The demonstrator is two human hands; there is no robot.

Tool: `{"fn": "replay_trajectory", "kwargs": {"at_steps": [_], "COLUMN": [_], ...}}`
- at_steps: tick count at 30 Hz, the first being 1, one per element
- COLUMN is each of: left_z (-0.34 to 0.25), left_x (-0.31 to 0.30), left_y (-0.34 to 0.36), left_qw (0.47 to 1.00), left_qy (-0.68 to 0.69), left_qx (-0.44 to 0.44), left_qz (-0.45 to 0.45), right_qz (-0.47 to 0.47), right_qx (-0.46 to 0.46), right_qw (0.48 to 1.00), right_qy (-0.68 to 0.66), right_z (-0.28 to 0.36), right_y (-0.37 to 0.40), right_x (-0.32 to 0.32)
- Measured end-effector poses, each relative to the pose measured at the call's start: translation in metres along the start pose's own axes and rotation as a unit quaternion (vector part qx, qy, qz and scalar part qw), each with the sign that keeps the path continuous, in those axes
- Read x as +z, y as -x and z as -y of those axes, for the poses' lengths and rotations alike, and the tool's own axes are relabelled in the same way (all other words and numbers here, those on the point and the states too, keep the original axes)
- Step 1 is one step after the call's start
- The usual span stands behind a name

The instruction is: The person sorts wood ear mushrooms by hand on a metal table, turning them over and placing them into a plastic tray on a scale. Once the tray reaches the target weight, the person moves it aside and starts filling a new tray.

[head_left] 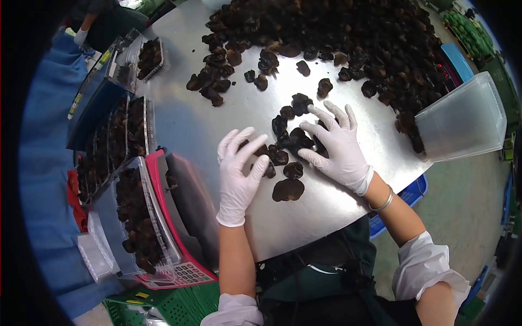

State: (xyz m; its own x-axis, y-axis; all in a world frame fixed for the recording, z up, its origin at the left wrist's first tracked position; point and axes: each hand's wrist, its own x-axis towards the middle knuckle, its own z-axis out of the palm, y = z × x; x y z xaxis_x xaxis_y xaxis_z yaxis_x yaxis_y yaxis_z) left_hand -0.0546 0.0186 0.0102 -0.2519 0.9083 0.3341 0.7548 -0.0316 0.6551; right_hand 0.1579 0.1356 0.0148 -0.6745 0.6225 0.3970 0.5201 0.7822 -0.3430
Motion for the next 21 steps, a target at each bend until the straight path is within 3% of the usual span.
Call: {"fn": "replay_trajectory", "kwargs": {"at_steps": [1, 3, 4, 7, 12, 14, 15, 18, 20, 21], "left_z": [-0.004, -0.004, -0.004, 0.003, 0.007, 0.009, 0.009, 0.004, 0.002, 0.001], "left_x": [0.001, -0.001, -0.001, -0.003, -0.008, -0.010, -0.010, -0.011, -0.009, -0.008], "left_y": [0.000, 0.000, -0.001, -0.001, 0.001, 0.002, 0.002, 0.000, 0.002, 0.001], "left_qw": [1.000, 1.000, 0.999, 0.998, 0.991, 0.990, 0.989, 0.986, 0.986, 0.985], "left_qy": [0.020, 0.017, 0.015, 0.055, 0.093, 0.091, 0.089, 0.090, 0.090, 0.090], "left_qx": [-0.010, -0.003, 0.007, 0.007, -0.004, 0.005, -0.004, -0.031, -0.044, -0.058], "left_qz": [0.013, 0.026, 0.038, 0.006, -0.092, -0.106, -0.117, -0.136, -0.137, -0.133], "right_qz": [0.000, 0.000, 0.001, 0.062, 0.159, 0.154, 0.086, -0.032, -0.033, 0.079], "right_qx": [0.000, -0.011, -0.010, -0.126, -0.128, -0.106, -0.097, 0.098, 0.096, 0.085], "right_qw": [1.000, 0.989, 0.989, 0.984, 0.979, 0.977, 0.977, 0.948, 0.965, 0.978], "right_qy": [-0.001, -0.144, -0.145, -0.107, -0.016, -0.099, -0.168, -0.300, -0.242, -0.176], "right_z": [0.001, 0.001, 0.000, 0.002, 0.009, 0.004, 0.003, 0.002, 0.009, 0.022], "right_y": [-0.004, -0.016, -0.022, -0.040, -0.061, -0.061, -0.060, -0.046, -0.030, -0.023], "right_x": [0.001, 0.004, 0.007, 0.017, 0.019, 0.021, 0.018, 0.005, -0.002, -0.012]}}
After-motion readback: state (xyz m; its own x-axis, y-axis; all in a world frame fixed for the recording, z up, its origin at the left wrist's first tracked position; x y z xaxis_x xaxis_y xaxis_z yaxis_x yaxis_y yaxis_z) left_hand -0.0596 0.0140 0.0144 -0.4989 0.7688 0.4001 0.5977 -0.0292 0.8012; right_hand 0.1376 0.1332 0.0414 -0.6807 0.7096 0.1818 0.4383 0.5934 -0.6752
